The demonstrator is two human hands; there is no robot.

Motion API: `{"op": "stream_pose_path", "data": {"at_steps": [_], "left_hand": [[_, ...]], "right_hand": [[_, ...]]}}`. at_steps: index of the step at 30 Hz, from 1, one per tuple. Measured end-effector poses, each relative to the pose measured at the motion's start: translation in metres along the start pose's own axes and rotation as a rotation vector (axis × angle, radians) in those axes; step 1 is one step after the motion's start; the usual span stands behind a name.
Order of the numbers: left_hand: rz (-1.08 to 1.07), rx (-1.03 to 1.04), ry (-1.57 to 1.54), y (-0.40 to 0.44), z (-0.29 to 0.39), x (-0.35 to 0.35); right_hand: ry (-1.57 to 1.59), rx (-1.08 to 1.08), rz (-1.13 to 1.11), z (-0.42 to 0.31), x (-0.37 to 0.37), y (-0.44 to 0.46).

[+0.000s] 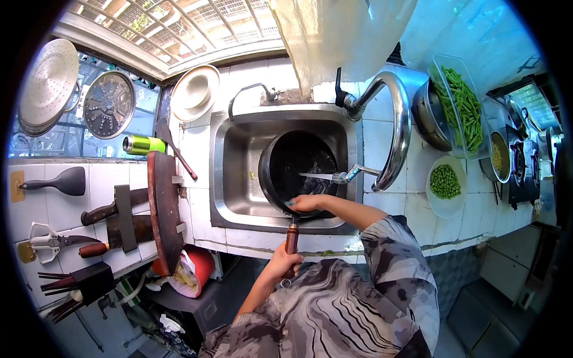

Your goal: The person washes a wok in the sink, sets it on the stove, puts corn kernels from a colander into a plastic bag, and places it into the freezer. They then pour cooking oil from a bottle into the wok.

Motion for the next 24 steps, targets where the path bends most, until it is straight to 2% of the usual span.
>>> {"op": "stream_pose_path", "data": {"at_steps": [3,5,7,8,9,11,13,14,16,18,19,21,24], "left_hand": [[0.003,0.036,0.114,-0.002,0.003,0.004],[-0.001,0.053,0.130,-0.002,0.001,0.004],[-0.005,0.067,0.144,-0.003,-0.003,0.000],[-0.013,0.051,0.091,-0.001,-0.006,-0.004],[-0.024,0.036,0.039,0.000,-0.008,-0.006],[-0.032,0.009,-0.055,-0.003,-0.001,-0.008],[-0.033,-0.015,-0.154,-0.006,0.006,-0.007],[-0.046,-0.036,-0.211,-0.008,0.007,-0.006],[-0.054,-0.068,-0.269,-0.012,0.011,-0.005],[-0.110,-0.077,-0.275,-0.013,0.015,-0.005],[-0.103,-0.083,-0.272,-0.013,0.014,-0.004],[-0.096,-0.126,-0.193,-0.012,0.011,-0.002],[-0.071,-0.105,-0.129,-0.010,0.010,0.001]], "right_hand": [[0.849,0.027,-0.168,-0.041,0.008,-0.015],[0.958,-0.002,-0.243,-0.048,0.006,-0.026],[0.622,-0.039,-0.099,-0.043,0.006,-0.029],[0.332,-0.062,0.015,-0.022,0.007,-0.005],[0.333,-0.063,0.017,-0.015,0.006,-0.009],[-0.440,0.027,0.361,0.000,-0.002,-0.019],[-0.458,0.191,0.512,0.011,-0.023,-0.009],[-0.367,0.160,0.458,0.014,-0.039,0.002],[-0.178,0.208,0.833,0.007,-0.060,0.019],[-0.039,0.277,0.976,-0.024,-0.078,0.023],[0.015,0.237,1.099,-0.037,-0.079,0.027],[0.037,0.199,1.131,-0.063,-0.077,0.037],[-0.061,-0.065,0.931,-0.084,-0.052,0.036]]}}
Point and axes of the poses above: each hand's wrist, its own y-axis towards the middle knuckle, its own x-axis out of the palm, z = x × y, the point moved 2 cm from there along y, towards the middle knuckle, and after that the axes turned 12 degrees about x, right-handed, at the moved point
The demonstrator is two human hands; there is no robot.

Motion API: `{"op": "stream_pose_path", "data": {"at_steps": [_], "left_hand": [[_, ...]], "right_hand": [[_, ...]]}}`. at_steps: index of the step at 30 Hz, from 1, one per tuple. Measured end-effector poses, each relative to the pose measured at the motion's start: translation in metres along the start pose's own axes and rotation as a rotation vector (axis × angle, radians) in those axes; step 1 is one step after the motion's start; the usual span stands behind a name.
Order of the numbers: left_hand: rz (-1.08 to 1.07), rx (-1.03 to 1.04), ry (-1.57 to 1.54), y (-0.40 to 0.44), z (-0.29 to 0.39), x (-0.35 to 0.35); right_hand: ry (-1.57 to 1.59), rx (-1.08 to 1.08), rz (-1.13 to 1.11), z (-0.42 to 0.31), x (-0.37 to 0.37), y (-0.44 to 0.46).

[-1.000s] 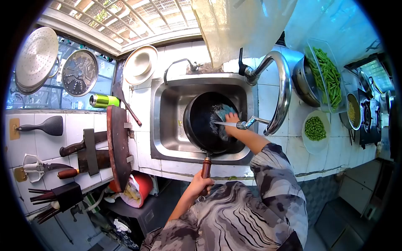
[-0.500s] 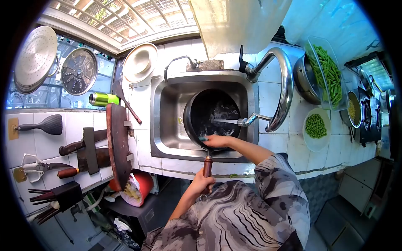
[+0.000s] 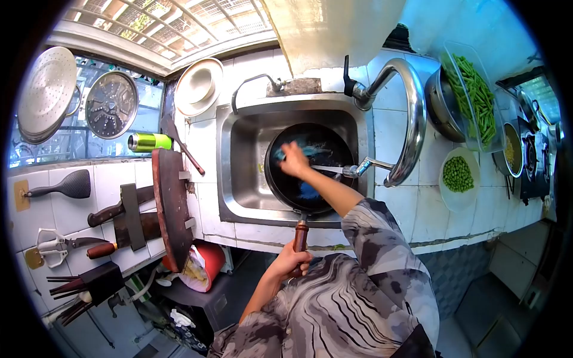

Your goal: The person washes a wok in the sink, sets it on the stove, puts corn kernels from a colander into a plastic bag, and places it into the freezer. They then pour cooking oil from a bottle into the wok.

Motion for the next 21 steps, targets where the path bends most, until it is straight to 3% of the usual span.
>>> {"op": "stream_pose_path", "data": {"at_steps": [2,4,8,9,11,13,15,16,21], "left_hand": [[0.018,0.012,0.007,0.004,-0.003,-0.001],[0.027,0.043,0.009,0.007,-0.009,-0.006],[0.030,0.063,-0.048,0.002,-0.006,-0.011],[0.008,0.064,-0.061,0.000,-0.006,-0.012],[-0.016,0.063,-0.073,-0.001,-0.003,-0.010],[-0.029,0.048,0.005,-0.001,0.003,-0.004],[-0.026,0.067,0.053,0.002,0.003,-0.002],[-0.023,0.086,0.100,0.003,0.004,-0.001],[0.010,0.105,0.301,0.004,0.004,0.000]], "right_hand": [[0.153,-0.405,-0.180,0.016,0.025,-0.020],[0.194,-0.444,-0.620,0.029,0.019,-0.051],[-0.154,-0.351,-0.962,0.085,-0.015,-0.067],[-0.304,-0.373,-0.818,0.097,-0.022,-0.062],[-0.477,-0.211,-0.740,0.092,-0.049,-0.051],[-0.652,-0.341,-0.415,0.090,-0.054,-0.029],[-0.596,-0.109,-0.627,0.101,-0.037,0.016],[-0.593,-0.113,-0.629,0.107,-0.020,0.029],[-1.050,-0.623,1.055,0.114,0.059,0.061]]}}
Point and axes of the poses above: each hand's wrist, its own y-axis towards the middle knuckle, its own x-axis out of the palm, z = x × y, the point moved 2 cm from there along y, towards the middle knuckle, and after that the axes turned 12 degrees about x, right-handed, at the moved point
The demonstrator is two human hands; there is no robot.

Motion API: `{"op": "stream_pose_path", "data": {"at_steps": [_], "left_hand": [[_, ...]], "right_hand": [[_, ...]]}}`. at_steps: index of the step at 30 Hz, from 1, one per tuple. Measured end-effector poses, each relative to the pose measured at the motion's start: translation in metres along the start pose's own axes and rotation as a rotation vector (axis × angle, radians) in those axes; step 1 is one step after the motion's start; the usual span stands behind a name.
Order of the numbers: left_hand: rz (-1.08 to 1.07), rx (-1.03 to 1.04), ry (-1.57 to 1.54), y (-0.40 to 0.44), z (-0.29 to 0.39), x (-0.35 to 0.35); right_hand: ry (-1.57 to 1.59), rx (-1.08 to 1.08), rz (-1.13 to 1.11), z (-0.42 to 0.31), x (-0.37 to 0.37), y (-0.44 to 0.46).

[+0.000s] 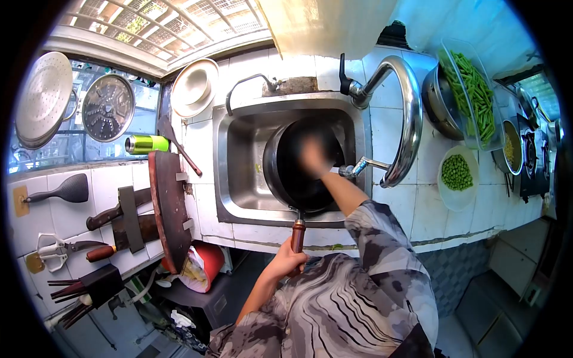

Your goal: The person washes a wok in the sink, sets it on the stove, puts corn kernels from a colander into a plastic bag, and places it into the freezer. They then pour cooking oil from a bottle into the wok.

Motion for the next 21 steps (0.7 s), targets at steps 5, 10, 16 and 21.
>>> {"op": "stream_pose_path", "data": {"at_steps": [5,10,16,21], "left_hand": [[0.036,-0.005,0.124,0.001,-0.002,0.003],[0.097,-0.006,0.150,0.002,-0.008,-0.001],[0.099,-0.001,0.066,-0.001,-0.002,0.001],[0.077,-0.027,-0.046,-0.002,0.003,0.001]], "right_hand": [[0.443,0.393,-0.307,-0.015,-0.087,0.062],[0.815,0.313,-0.585,0.008,-0.083,0.055],[0.526,0.296,-0.235,0.022,-0.020,-0.008],[0.822,0.141,-1.039,0.045,-0.088,-0.005]]}}
Point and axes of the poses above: each hand's wrist, its own y-axis towards the middle knuckle, its own x-axis out of the palm, z = x × y, the point moved 2 cm from there along y, towards the middle knuckle, and after that the axes turned 12 degrees about x, right-handed, at the moved point
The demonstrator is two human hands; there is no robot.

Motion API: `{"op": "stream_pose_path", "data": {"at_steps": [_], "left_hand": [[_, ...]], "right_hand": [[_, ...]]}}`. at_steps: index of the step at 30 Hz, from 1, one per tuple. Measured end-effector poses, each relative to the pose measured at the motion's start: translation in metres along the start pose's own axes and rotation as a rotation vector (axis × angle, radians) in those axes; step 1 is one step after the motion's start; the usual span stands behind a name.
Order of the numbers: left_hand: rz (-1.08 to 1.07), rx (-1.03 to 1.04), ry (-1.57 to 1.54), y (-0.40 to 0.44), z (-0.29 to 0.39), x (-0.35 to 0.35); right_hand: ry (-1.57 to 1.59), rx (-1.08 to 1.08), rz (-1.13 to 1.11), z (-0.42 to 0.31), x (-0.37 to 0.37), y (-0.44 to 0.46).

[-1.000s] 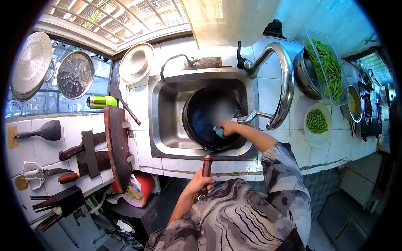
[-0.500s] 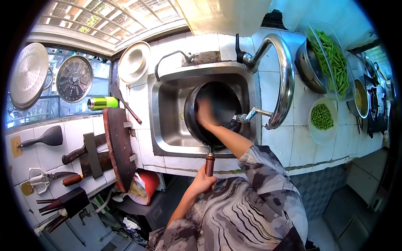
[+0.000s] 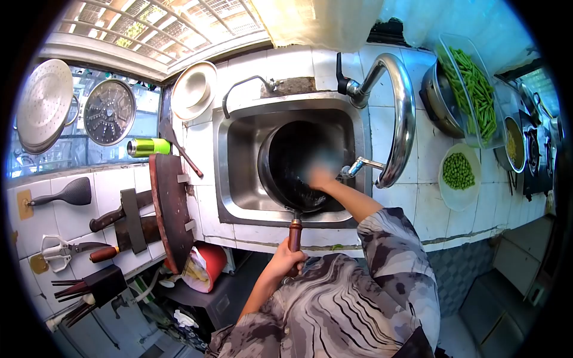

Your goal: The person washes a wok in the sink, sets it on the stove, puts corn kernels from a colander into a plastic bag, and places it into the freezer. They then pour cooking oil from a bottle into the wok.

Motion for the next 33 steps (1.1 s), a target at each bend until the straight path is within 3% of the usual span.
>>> {"op": "stream_pose_path", "data": {"at_steps": [1,3,5,7,9,11,15,17,23,33], "left_hand": [[-0.003,-0.017,-0.082,0.000,0.001,0.000],[-0.011,-0.017,-0.084,0.002,0.001,-0.001],[-0.023,-0.025,-0.083,0.002,-0.003,-0.002],[-0.039,0.015,-0.016,0.003,-0.004,-0.002],[-0.019,0.007,0.031,0.001,0.001,-0.001],[0.003,0.006,0.080,-0.002,0.004,-0.001],[0.027,-0.014,0.080,-0.004,0.004,0.002],[0.039,-0.021,0.070,-0.005,0.003,0.001],[0.029,0.009,0.061,-0.005,-0.002,0.002],[0.019,0.026,0.122,-0.003,-0.003,0.000]], "right_hand": [[-0.043,0.037,-0.243,-0.006,-0.003,-0.009],[0.005,0.090,-0.526,-0.022,0.023,-0.010],[0.149,0.031,-0.728,-0.056,-0.029,-0.021],[0.435,0.000,-0.527,-0.068,-0.026,-0.008],[0.485,0.031,-0.424,-0.073,-0.018,0.000],[0.550,0.185,0.195,-0.070,-0.023,0.003],[0.540,0.119,-0.022,-0.054,-0.039,0.022],[0.591,0.204,-0.193,-0.058,-0.058,0.015],[0.547,0.164,0.002,-0.053,-0.040,0.022],[0.480,0.233,-0.074,-0.059,-0.049,0.010]]}}
Point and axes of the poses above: each hand's wrist, its own y-axis towards the middle knuckle, its own x-axis out of the palm, z = x × y, the point moved 2 cm from there along y, towards the middle knuckle, and after that the axes turned 12 degrees about x, right-handed, at the moved point
